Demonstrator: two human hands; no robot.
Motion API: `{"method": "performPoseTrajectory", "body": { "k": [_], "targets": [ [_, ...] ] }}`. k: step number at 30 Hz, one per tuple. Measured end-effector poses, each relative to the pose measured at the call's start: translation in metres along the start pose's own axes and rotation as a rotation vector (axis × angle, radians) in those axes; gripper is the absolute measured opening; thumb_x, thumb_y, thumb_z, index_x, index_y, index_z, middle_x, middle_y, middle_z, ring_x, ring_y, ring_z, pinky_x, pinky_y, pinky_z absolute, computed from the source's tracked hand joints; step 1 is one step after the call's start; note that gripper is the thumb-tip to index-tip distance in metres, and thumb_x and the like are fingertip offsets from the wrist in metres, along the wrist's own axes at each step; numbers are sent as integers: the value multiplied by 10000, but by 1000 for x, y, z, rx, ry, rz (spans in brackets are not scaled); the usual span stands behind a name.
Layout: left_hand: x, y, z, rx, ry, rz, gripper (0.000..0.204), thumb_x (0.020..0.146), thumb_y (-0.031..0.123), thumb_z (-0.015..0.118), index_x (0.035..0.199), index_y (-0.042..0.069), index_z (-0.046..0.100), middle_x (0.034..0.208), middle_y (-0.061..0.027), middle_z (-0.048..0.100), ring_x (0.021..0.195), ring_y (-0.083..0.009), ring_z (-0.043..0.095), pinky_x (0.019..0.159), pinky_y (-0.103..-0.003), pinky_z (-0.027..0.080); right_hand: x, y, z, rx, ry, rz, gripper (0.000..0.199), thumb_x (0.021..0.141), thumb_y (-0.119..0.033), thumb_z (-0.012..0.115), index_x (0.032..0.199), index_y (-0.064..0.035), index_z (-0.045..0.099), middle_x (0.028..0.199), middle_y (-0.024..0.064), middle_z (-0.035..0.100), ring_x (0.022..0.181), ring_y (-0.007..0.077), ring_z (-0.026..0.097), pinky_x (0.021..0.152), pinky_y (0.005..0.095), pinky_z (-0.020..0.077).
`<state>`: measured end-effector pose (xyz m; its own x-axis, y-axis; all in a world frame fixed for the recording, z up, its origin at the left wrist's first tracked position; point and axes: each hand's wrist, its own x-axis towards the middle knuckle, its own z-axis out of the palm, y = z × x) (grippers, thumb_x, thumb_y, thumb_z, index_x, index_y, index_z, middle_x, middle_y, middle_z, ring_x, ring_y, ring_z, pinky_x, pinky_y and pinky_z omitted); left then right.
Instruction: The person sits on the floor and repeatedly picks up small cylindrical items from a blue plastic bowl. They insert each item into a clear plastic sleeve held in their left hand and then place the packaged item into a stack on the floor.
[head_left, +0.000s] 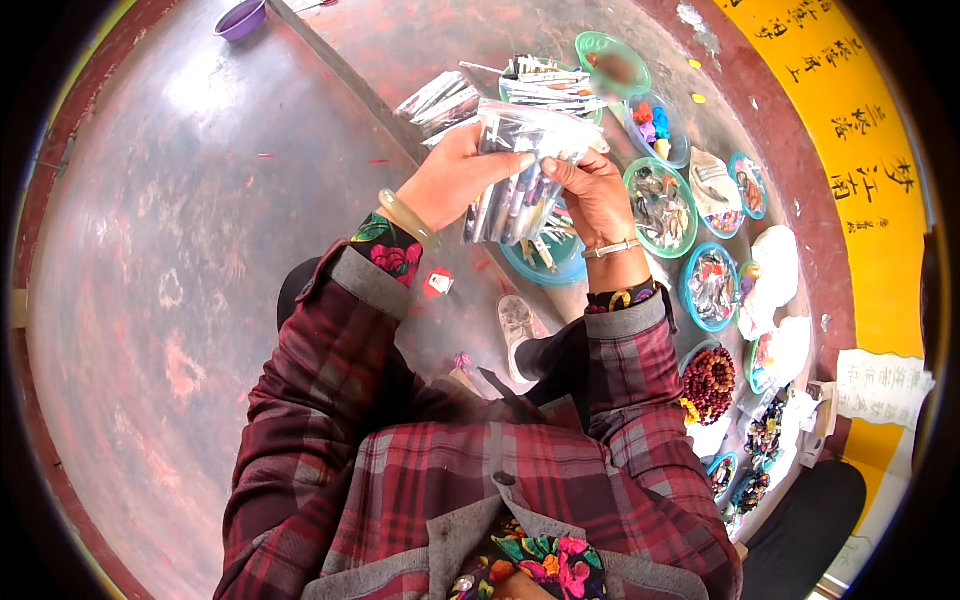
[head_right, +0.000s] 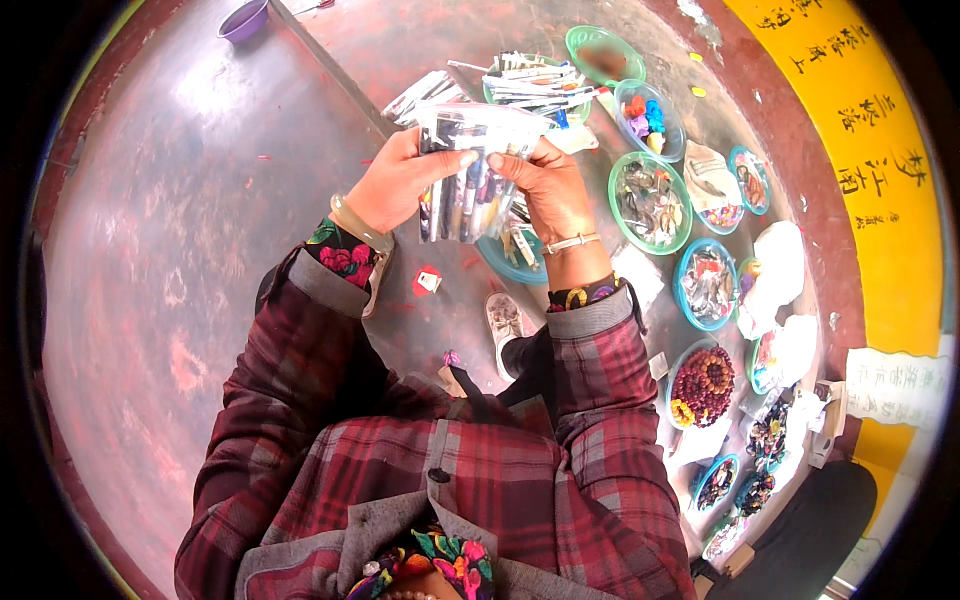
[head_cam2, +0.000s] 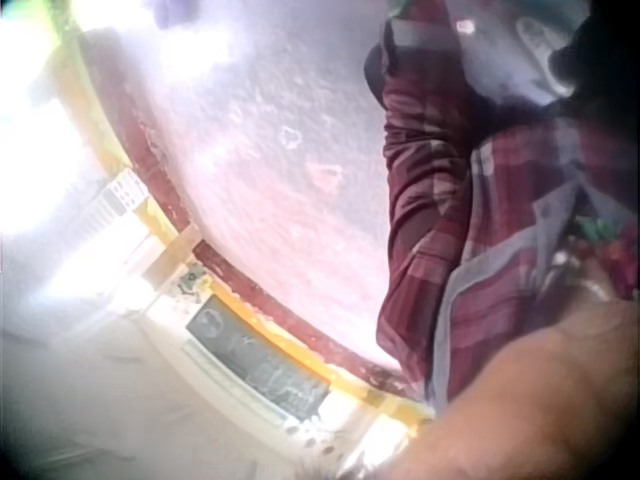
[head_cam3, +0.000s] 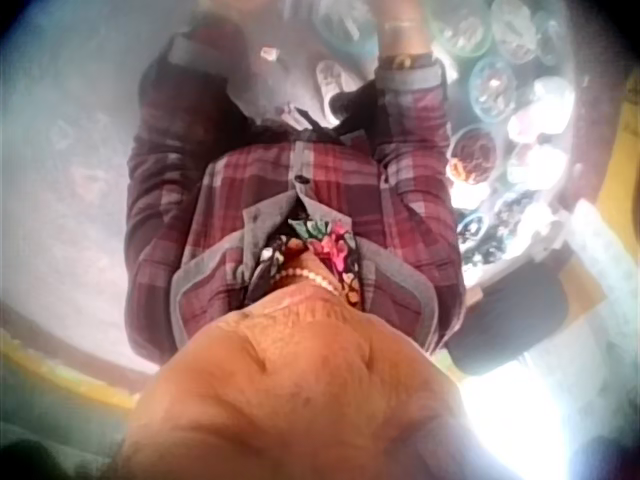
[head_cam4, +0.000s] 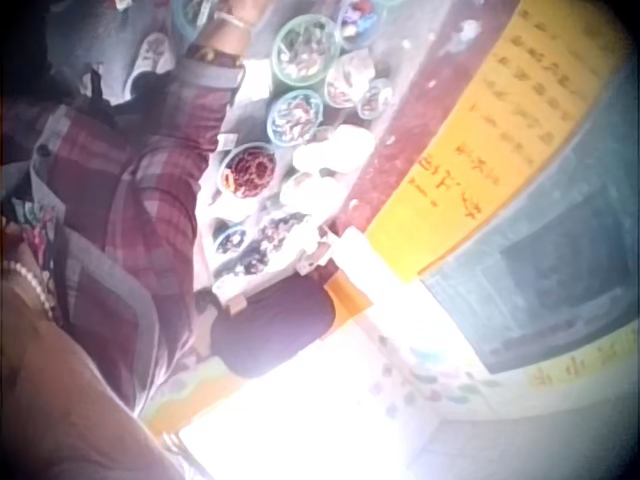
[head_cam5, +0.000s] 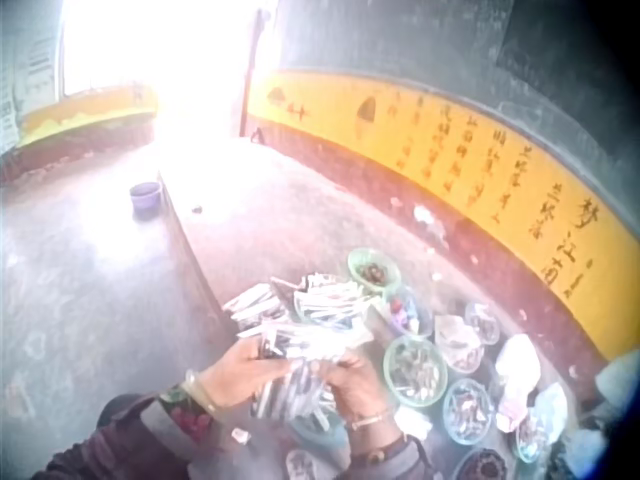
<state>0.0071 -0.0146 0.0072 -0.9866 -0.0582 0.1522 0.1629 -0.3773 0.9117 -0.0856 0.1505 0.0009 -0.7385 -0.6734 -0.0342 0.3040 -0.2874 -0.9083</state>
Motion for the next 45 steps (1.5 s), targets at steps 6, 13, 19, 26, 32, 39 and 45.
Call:
{"method": "performPoseTrajectory", "body": {
  "k": [6, 13, 19, 26, 32, 39, 45],
  "targets": [
    [-3, 13, -6, 89, 100, 27, 270, 863, 59, 566, 1121, -16, 546, 969, -22, 619, 866, -84, 580, 766, -243, 471, 11, -4, -23, -229, 27, 61, 263, 871, -217, 590, 1051, -30, 626, 974, 44, 659, 892, 141, 610, 811, 299, 457],
    [-3, 16, -12, 50, 141, 5, 225, 861, 52, 569, 1074, -17, 567, 956, -42, 628, 841, -105, 603, 743, -259, 486, 42, 89, -113, -1472, -81, 149, 228, 752, -248, 636, 882, -70, 694, 872, 141, 665, 782, 254, 637, 711, 366, 484],
    [-5, 19, -14, -171, 140, -16, 219, 860, 37, 563, 1072, -19, 576, 971, -63, 634, 862, -139, 619, 746, -282, 499, 26, 138, -119, -1865, -220, 234, 172, 749, -188, 587, 851, -95, 690, 892, 148, 650, 845, 312, 629, 759, 415, 489],
    [-7, 23, -19, -321, 152, -54, 229, 844, 32, 581, 1070, -8, 578, 980, -65, 636, 860, -135, 626, 739, -282, 511, 13, 171, -107, -2002, -153, 423, 257, 813, -136, 506, 1039, -111, 626, 1002, 176, 635, 958, 355, 607, 843, 429, 473],
    [-10, 29, -19, -390, 123, -65, 236, 847, 29, 573, 1078, -19, 573, 992, -82, 636, 874, -156, 631, 750, -286, 514, 8, 168, -100, -1992, -108, 244, 185, 829, -150, 483, 927, -74, 620, 902, 160, 650, 843, 298, 641, 729, 403, 503],
    [-4, 25, -18, -361, 80, -135, 262, 842, 22, 578, 1099, -25, 559, 1001, -84, 635, 876, -157, 628, 741, -293, 516, 45, 127, -126, -1872, 79, -137, 164, 832, -226, 515, 887, -93, 594, 787, 148, 648, 693, 318, 637, 622, 408, 505],
    [-8, 23, -16, -232, -28, -220, 283, 849, 41, 578, 1122, -28, 554, 1020, -71, 629, 906, -140, 603, 777, -295, 492, 34, -25, -91, -363, 527, -224, 72, 814, -52, 621, 845, 13, 624, 745, 72, 638, 569, 130, 608, 514, 212, 501]
  ]
}}
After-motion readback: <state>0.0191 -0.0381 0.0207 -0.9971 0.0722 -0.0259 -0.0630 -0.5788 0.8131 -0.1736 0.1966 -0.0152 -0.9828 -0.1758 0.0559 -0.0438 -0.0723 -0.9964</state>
